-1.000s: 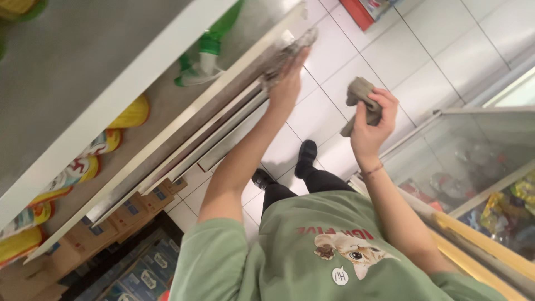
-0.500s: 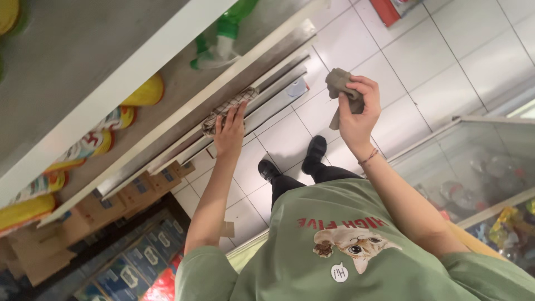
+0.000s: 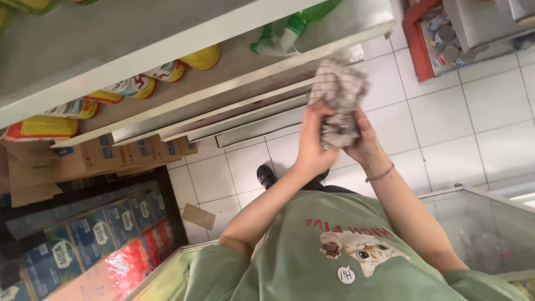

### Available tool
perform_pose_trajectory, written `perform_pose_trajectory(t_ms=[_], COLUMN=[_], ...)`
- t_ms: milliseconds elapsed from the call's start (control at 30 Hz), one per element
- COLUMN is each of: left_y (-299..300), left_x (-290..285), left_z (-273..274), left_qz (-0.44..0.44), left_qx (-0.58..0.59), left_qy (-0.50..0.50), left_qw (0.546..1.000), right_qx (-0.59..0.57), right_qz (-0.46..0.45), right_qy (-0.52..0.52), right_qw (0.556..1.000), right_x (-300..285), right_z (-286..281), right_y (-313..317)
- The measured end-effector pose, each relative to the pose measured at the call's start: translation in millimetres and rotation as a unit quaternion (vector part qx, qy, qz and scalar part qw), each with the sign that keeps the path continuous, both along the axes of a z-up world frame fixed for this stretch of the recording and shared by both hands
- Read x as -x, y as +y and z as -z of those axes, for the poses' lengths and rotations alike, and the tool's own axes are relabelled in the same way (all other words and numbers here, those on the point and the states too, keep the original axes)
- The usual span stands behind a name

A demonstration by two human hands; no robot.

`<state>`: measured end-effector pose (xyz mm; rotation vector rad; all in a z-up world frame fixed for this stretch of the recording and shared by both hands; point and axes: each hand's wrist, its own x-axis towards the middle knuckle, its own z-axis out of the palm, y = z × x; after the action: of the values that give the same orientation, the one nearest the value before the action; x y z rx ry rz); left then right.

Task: The person cleans the glass door of a commercial refrigerator and the shelves of a nearby display unit. They use a cloth to wipe the surfaces and a spray bottle to apply cleaning solution. The person handles the cloth and spray bottle throughout the task, moving between the refrigerator and the shelving unit.

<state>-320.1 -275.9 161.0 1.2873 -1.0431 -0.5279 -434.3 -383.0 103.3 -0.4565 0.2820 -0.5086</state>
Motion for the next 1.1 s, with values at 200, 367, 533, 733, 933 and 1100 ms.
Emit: perform_pose_trajectory(t_ms=[200, 367, 533, 733, 933, 1100], left_y=[-6, -33, -44, -51, -56, -47], left_x=[-26, -63, -80, -96, -84, -59], left_z=[-63, -55, -54, -56, -47, -44], left_qz=[-0.006, -0.301, -0.334, -0.308, -0.29, -0.235], left_qx=[-0.025, -0.093, -0.102, -0.134, -0.098, -0.072], left_qy=[-0.221, -0.37, -0.41, -0.378, -0.397, -0.473], left_qw=[0.975, 0.874, 0.843, 0.863, 0.865, 0.846], right_qx=[-0.016, -0.024, -0.045, -0.077, -0.079, -0.063], right_qz=[0.056, 0.041, 0.041, 0.096, 0.14, 0.178], right_qy=[0.059, 0.019, 0.002, 0.032, -0.033, -0.044], right_qw=[0.997, 0.999, 0.998, 0.992, 0.986, 0.981], right_x=[22, 31, 30, 25, 20, 8], right_z=[15, 6, -12, -15, -21, -25], right_y=[-26, -34, -27, -23, -15, -16])
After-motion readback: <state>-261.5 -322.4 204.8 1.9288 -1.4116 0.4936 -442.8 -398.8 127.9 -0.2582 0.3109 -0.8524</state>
